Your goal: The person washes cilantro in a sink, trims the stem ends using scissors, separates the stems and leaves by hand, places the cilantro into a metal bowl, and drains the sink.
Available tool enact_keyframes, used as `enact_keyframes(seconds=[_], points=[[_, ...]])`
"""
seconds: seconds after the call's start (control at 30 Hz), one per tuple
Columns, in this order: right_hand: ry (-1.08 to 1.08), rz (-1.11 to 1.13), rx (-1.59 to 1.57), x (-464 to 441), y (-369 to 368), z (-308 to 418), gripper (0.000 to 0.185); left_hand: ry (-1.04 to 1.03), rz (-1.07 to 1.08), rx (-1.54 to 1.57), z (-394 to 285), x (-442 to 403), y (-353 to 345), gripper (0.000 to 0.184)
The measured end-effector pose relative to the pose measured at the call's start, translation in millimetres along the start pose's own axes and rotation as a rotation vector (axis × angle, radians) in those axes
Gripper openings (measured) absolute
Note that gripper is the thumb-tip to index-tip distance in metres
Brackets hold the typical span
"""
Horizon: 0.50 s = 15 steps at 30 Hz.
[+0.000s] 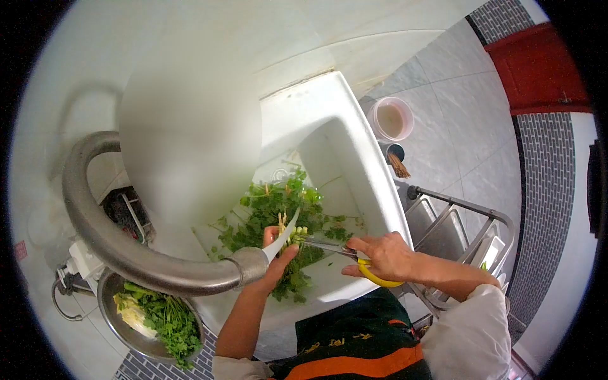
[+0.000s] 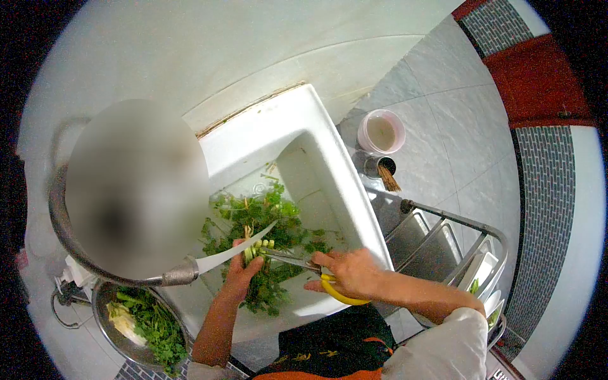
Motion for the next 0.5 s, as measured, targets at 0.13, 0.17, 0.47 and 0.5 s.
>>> enact_keyframes(seconds=[0.13, 0.17, 0.47, 0.5], points=[[0.023, 0.034, 0.089, -2, 0, -2, 0.047, 0.012, 0.054, -0.089, -1, -1, 2, 0.039], [0.042, 0.036, 0.110, -2, 0, -1, 0.046, 0.044, 0.080, -0.122, 3, -2, 2, 0.038], [0.014, 0.032, 0.059, -3, 14, 10, 0.039, 0.069, -0.017, -0.014, -6, 5, 3, 0.028], [0.015, 0.033, 0.060, -4, 14, 10, 0.039, 0.068, -0.018, -0.013, -6, 4, 4, 0.028]])
Point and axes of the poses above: each hand's wrist, its own x-axis away from the middle knuckle, its own y-axis out of the back of the hand, z = x × y, the point moved 7 cm from there along -x, towards the middle knuckle, and after that the axes turned 8 degrees about y, right-handed, at the moved point
